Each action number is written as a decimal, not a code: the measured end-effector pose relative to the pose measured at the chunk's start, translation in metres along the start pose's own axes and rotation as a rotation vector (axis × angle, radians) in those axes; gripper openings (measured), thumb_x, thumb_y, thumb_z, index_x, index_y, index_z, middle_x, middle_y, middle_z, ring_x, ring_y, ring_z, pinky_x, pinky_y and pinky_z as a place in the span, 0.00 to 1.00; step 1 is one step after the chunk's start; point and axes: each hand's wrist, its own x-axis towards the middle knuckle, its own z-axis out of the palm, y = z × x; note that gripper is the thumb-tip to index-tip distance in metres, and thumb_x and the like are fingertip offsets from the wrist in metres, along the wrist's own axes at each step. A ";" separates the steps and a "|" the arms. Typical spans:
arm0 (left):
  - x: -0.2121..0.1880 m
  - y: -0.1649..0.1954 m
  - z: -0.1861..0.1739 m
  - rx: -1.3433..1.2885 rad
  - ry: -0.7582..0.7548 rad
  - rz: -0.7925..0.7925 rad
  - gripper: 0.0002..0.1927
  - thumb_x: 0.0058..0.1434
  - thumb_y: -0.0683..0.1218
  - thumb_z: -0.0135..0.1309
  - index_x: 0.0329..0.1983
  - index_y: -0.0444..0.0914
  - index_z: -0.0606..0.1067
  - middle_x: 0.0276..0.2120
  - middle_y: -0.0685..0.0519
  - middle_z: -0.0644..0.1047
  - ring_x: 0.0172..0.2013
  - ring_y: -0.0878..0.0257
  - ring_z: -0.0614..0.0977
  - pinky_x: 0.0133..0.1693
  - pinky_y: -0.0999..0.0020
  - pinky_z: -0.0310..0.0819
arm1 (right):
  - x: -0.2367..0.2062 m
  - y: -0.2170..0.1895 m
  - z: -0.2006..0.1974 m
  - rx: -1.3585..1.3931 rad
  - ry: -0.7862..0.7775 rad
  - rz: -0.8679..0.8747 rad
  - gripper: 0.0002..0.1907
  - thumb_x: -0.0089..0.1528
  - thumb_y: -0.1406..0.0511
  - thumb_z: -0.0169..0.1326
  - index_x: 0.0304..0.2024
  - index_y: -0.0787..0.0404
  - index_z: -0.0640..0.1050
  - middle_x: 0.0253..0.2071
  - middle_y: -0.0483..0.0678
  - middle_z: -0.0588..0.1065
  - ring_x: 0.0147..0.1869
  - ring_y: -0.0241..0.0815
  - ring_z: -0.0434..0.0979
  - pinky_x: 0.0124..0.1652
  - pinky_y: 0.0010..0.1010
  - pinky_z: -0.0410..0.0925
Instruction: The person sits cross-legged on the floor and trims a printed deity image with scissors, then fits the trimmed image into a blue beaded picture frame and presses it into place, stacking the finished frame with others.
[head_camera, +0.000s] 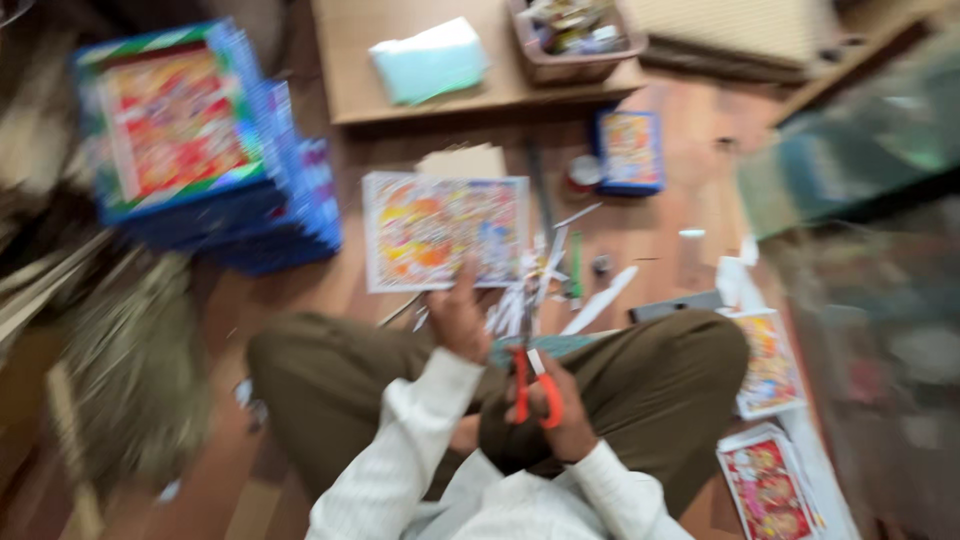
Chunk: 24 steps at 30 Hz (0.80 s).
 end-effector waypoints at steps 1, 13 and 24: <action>-0.001 -0.004 0.003 0.016 0.009 0.016 0.17 0.63 0.42 0.58 0.54 0.36 0.72 0.41 0.51 0.81 0.34 0.60 0.85 0.33 0.62 0.86 | 0.000 -0.003 -0.001 0.010 -0.031 -0.036 0.44 0.59 0.46 0.59 0.68 0.66 0.66 0.37 0.50 0.75 0.33 0.39 0.78 0.36 0.28 0.73; -0.021 -0.003 0.010 0.057 -0.014 0.004 0.12 0.69 0.45 0.54 0.49 0.32 0.74 0.37 0.49 0.80 0.32 0.61 0.84 0.33 0.60 0.86 | 0.007 -0.017 0.010 -0.097 -0.006 -0.109 0.44 0.60 0.45 0.61 0.67 0.68 0.69 0.35 0.49 0.74 0.32 0.37 0.76 0.34 0.26 0.69; -0.021 -0.007 0.003 0.071 -0.038 0.025 0.12 0.70 0.45 0.53 0.48 0.30 0.74 0.39 0.48 0.79 0.34 0.59 0.84 0.35 0.58 0.87 | 0.006 -0.015 0.009 -0.079 0.058 -0.059 0.42 0.59 0.50 0.62 0.68 0.68 0.69 0.33 0.48 0.74 0.29 0.35 0.75 0.32 0.24 0.69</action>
